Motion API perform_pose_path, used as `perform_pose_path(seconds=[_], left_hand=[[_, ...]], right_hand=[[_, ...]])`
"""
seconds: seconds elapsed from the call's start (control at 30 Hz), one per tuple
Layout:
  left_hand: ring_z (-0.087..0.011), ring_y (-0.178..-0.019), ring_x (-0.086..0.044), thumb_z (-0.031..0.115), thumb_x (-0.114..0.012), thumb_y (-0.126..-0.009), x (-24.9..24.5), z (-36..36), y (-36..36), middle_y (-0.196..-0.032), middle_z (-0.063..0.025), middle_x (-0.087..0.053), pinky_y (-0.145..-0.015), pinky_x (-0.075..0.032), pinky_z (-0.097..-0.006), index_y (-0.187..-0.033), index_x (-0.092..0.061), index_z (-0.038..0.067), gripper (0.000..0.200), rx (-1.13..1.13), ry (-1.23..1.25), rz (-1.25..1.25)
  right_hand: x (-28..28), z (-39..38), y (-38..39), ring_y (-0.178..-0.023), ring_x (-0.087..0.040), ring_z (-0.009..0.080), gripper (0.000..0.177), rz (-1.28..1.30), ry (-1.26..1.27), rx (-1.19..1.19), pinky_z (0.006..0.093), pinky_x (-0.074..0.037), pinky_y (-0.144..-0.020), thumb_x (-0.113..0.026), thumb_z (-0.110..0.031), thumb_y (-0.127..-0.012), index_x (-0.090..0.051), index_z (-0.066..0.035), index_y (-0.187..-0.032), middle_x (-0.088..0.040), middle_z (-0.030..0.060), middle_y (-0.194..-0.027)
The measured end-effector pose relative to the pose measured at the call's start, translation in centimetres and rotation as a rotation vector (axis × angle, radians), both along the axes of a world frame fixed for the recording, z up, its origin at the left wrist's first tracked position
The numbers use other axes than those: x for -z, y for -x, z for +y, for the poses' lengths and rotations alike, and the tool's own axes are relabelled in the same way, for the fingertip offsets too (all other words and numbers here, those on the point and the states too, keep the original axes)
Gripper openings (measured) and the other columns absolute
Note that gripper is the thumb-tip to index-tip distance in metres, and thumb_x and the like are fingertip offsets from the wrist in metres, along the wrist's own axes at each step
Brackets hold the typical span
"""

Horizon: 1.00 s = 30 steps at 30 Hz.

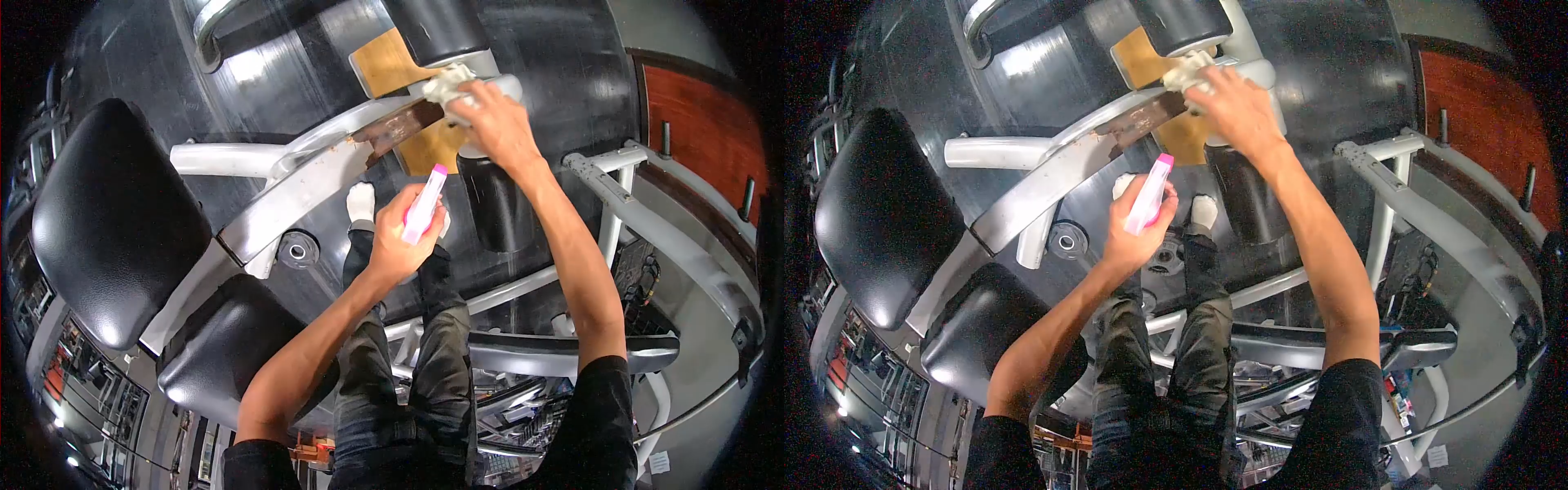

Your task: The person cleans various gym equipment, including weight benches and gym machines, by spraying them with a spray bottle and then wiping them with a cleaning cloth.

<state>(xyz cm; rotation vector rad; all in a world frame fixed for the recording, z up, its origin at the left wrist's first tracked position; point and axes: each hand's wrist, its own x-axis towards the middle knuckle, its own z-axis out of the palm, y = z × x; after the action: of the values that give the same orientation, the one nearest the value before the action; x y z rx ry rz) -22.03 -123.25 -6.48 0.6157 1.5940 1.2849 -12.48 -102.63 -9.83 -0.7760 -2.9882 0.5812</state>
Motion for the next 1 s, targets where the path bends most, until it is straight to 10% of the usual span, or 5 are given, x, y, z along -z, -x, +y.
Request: perform_pose_path(seconds=[0.17,0.3,0.5,0.73,1.0], left_hand=[[-0.0085,-0.079,-0.057,0.0,-0.064,-0.082,-0.2,0.0,0.3,-0.084,-0.0028,-0.061,-0.07,-0.046,-0.0239,-0.097,-0.058,0.004,0.016,0.04,0.031,0.045],[-0.0096,-0.079,-0.059,0.002,-0.065,-0.082,-0.4,0.4,0.6,-0.084,-0.0035,-0.063,-0.071,-0.047,-0.0246,-0.096,-0.059,0.004,0.016,0.025,0.048,0.047],[-0.0099,-0.077,-0.061,0.003,-0.066,-0.082,-0.3,0.2,0.5,-0.084,-0.0038,-0.064,-0.07,-0.048,-0.0247,-0.095,-0.059,0.004,0.015,0.049,0.093,0.048],[-0.0068,-0.077,-0.057,0.002,-0.066,-0.082,0.1,-0.1,0.3,-0.083,-0.0024,-0.063,-0.067,-0.046,-0.0227,-0.097,-0.059,0.003,0.017,0.029,0.094,0.027],[-0.009,-0.073,-0.059,0.004,-0.066,-0.081,0.2,-0.5,-0.1,-0.08,-0.0048,-0.063,-0.068,-0.047,-0.025,-0.096,-0.058,0.003,0.017,0.047,0.143,-0.024]], right_hand=[[1.1,-0.5,0.3,-0.099,-0.055,0.0306,0.029,0.177,-0.058,0.523,0.0412,-0.05,-0.076,-0.065,-0.011,-0.076,-0.061,-0.017,-0.104,-0.055,0.0091,-0.107],[0.0,-1.6,-1.2,-0.098,-0.056,0.0311,0.036,-0.077,0.004,-0.039,0.0404,-0.052,-0.075,-0.068,-0.009,-0.073,-0.06,-0.017,-0.107,-0.054,0.0086,-0.109],[2.4,1.3,-2.5,-0.098,-0.055,0.0375,0.03,0.219,0.098,0.978,0.0421,-0.043,-0.088,-0.057,-0.014,-0.082,-0.056,-0.004,-0.111,-0.053,0.0197,-0.108],[-0.5,-3.0,-1.0,-0.101,-0.056,0.0334,0.03,0.173,0.189,0.438,0.0415,-0.046,-0.085,-0.063,-0.009,-0.074,-0.06,-0.008,-0.103,-0.053,0.0134,-0.112],[2.2,-2.5,-1.5,-0.104,-0.053,0.0344,0.034,0.325,0.013,0.8,0.0405,-0.044,-0.089,-0.06,-0.009,-0.076,-0.057,-0.006,-0.11,-0.052,0.0166,-0.11]])
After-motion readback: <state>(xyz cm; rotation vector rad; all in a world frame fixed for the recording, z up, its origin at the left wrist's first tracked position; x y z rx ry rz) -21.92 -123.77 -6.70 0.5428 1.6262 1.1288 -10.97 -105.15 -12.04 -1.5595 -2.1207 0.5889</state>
